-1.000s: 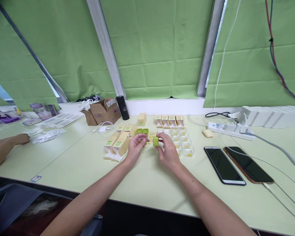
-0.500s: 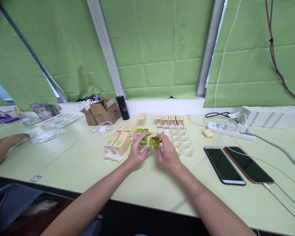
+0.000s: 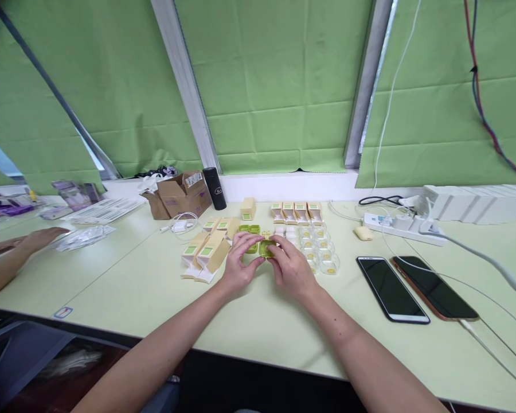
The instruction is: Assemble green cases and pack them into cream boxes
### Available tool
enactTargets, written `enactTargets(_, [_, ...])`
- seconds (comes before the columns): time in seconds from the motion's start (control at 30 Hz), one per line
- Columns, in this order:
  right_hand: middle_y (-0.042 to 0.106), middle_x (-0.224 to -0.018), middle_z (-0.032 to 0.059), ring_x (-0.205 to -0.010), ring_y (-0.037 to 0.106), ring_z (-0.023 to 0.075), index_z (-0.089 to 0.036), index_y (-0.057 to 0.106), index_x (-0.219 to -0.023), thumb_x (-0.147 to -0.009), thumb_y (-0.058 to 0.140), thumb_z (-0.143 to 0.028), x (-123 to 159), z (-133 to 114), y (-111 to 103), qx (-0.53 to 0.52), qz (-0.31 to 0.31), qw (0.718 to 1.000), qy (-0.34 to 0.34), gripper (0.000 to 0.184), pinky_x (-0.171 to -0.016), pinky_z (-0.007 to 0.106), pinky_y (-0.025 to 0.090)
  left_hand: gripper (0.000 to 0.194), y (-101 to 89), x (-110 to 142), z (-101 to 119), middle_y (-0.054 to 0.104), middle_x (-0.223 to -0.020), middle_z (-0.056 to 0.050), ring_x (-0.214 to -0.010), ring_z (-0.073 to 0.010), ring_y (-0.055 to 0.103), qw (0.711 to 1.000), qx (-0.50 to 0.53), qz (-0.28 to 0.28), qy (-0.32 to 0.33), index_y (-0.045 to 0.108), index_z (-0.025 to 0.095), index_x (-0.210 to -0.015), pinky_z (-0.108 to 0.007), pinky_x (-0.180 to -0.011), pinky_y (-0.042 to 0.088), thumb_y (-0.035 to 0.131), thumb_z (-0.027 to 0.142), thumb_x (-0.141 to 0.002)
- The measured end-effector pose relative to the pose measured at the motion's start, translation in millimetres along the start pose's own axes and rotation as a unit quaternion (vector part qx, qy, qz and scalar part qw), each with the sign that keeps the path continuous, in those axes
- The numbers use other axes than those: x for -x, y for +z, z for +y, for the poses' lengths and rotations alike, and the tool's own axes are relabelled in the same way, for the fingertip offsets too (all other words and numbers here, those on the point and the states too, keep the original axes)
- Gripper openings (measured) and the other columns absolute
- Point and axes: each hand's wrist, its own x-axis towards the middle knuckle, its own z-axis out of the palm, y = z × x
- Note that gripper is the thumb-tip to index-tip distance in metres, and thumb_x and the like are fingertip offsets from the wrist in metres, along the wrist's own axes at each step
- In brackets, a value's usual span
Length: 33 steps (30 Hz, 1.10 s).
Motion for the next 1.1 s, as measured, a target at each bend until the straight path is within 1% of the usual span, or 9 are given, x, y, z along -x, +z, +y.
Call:
enactTargets(0.13, [0.062,-0.139,0.017,-0.132,0.063,0.0326,-0.026,0.06,-0.134,-0.102,0.051,-0.014,1.2,1.2,1.2,0.016,0.002,1.0,-0.008,0.036,-0.103,0.054,0.062,0.039,0.2,0.4,-0.2,0.072,-0.123,-0.012,-0.123,-0.0317,0.056,1.0,-0.005,0.006,0.003,0.072,0.025,-0.128,-0.054,-0.11,0.048,0.078,0.026,-0.09])
enactTargets(0.37, [0.061,-0.139,0.017,-0.128,0.065,0.033,-0.027,0.057,-0.138,-0.101,0.047,-0.01,-1.5,-1.0,-0.4,0.038,-0.016,0.999,-0.014,0.041,-0.096,0.051,0.063,0.039,0.3,1.1,-0.4,0.073,-0.123,-0.011,-0.122,-0.0315,0.055,1.0,-0.014,0.013,0.017,0.072,0.025,-0.129,-0.054,-0.109,0.047,0.077,0.026,-0.091])
enactTargets(0.5, [0.061,-0.138,0.0179,-0.13,0.063,0.0343,-0.026,0.058,-0.135,-0.101,0.047,-0.01,-2.6,-1.3,-0.6,0.042,-0.016,0.999,-0.018,0.039,-0.097,0.052,0.062,0.038,0.1,0.8,-0.2,0.073,-0.123,-0.011,-0.122,-0.0314,0.056,1.0,-0.014,0.014,0.015,0.072,0.025,-0.129,-0.054,-0.109,0.047,0.076,0.027,-0.091])
enactTargets(0.6, [0.063,-0.136,0.016,-0.128,0.065,0.0334,-0.027,0.06,-0.133,-0.102,0.049,-0.012,-2.5,-1.0,-0.6,0.035,-0.01,0.999,-0.009,0.037,-0.096,0.051,0.063,0.039,-0.2,0.5,0.2,0.073,-0.123,-0.011,-0.122,-0.0312,0.056,1.0,-0.012,0.013,0.016,0.072,0.025,-0.129,-0.053,-0.109,0.047,0.076,0.027,-0.091])
enactTargets(0.77, [0.064,-0.138,0.0135,-0.13,0.064,0.0323,-0.028,0.063,-0.13,-0.101,0.052,-0.013,-1.8,-1.7,-1.3,0.001,0.0,1.0,0.008,0.035,-0.102,0.05,0.061,0.038,-0.3,0.3,0.6,0.073,-0.123,-0.011,-0.121,-0.031,0.056,1.0,-0.012,0.013,0.02,0.072,0.025,-0.13,-0.053,-0.109,0.047,0.075,0.027,-0.092])
enactTargets(0.93, [0.064,-0.137,0.0157,-0.126,0.067,0.0316,-0.026,0.064,-0.129,-0.102,0.051,-0.013,-2.2,-2.4,-1.4,0.028,0.005,1.0,-0.013,0.033,-0.096,0.047,0.064,0.039,-0.2,0.4,0.2,0.073,-0.124,-0.011,-0.122,-0.0306,0.055,1.0,-0.011,0.016,0.023,0.071,0.025,-0.131,-0.053,-0.109,0.047,0.076,0.027,-0.092])
enactTargets(1.1, [0.064,-0.137,0.0163,-0.128,0.065,0.031,-0.025,0.065,-0.13,-0.102,0.051,-0.012,-3.5,-0.9,-0.1,0.047,0.019,0.998,-0.039,0.034,-0.097,0.046,0.063,0.04,0.3,0.6,-1.4,0.073,-0.123,-0.011,-0.122,-0.0307,0.055,0.999,-0.015,0.021,0.027,0.071,0.025,-0.131,-0.053,-0.108,0.048,0.077,0.028,-0.092])
